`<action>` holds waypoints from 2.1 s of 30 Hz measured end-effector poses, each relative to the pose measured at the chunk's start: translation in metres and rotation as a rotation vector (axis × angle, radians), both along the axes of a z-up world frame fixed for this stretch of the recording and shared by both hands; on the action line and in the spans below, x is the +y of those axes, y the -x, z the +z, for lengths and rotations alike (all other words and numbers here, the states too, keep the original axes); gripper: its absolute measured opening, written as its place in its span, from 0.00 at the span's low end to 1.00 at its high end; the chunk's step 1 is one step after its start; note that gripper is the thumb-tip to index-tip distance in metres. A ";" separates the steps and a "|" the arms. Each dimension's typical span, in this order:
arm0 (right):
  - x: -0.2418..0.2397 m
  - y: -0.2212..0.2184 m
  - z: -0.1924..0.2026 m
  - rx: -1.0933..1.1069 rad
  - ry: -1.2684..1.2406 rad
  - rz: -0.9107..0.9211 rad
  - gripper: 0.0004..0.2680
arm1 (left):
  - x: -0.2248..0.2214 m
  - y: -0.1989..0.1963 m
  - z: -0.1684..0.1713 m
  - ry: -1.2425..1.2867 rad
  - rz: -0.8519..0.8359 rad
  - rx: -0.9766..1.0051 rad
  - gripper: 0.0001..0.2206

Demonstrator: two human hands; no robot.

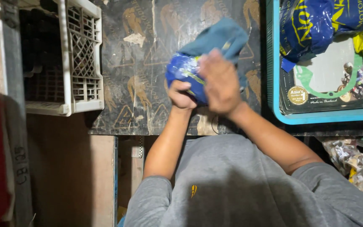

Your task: Cleaning and inspecting motorcycle inner tube packaging with a cloth in a parts room.

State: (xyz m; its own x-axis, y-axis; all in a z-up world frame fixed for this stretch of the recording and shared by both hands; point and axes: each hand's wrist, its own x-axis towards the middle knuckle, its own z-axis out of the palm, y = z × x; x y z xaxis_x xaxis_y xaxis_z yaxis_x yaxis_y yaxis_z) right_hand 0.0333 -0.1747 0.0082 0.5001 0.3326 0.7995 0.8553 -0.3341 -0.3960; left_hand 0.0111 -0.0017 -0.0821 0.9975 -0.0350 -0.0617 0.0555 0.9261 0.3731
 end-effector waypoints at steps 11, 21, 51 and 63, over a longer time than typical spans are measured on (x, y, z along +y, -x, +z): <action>0.008 0.029 -0.006 0.064 -0.061 -0.130 0.18 | -0.019 -0.006 0.023 0.352 0.115 0.214 0.30; -0.002 0.008 -0.025 0.056 -0.178 0.017 0.17 | -0.040 0.004 0.067 0.357 0.230 0.333 0.24; 0.031 0.007 0.004 1.161 -0.276 0.249 0.14 | 0.014 0.031 0.091 -1.072 0.274 0.228 0.31; 0.087 0.007 0.011 0.709 0.305 0.278 0.13 | 0.065 0.085 0.079 -1.819 0.590 0.160 0.43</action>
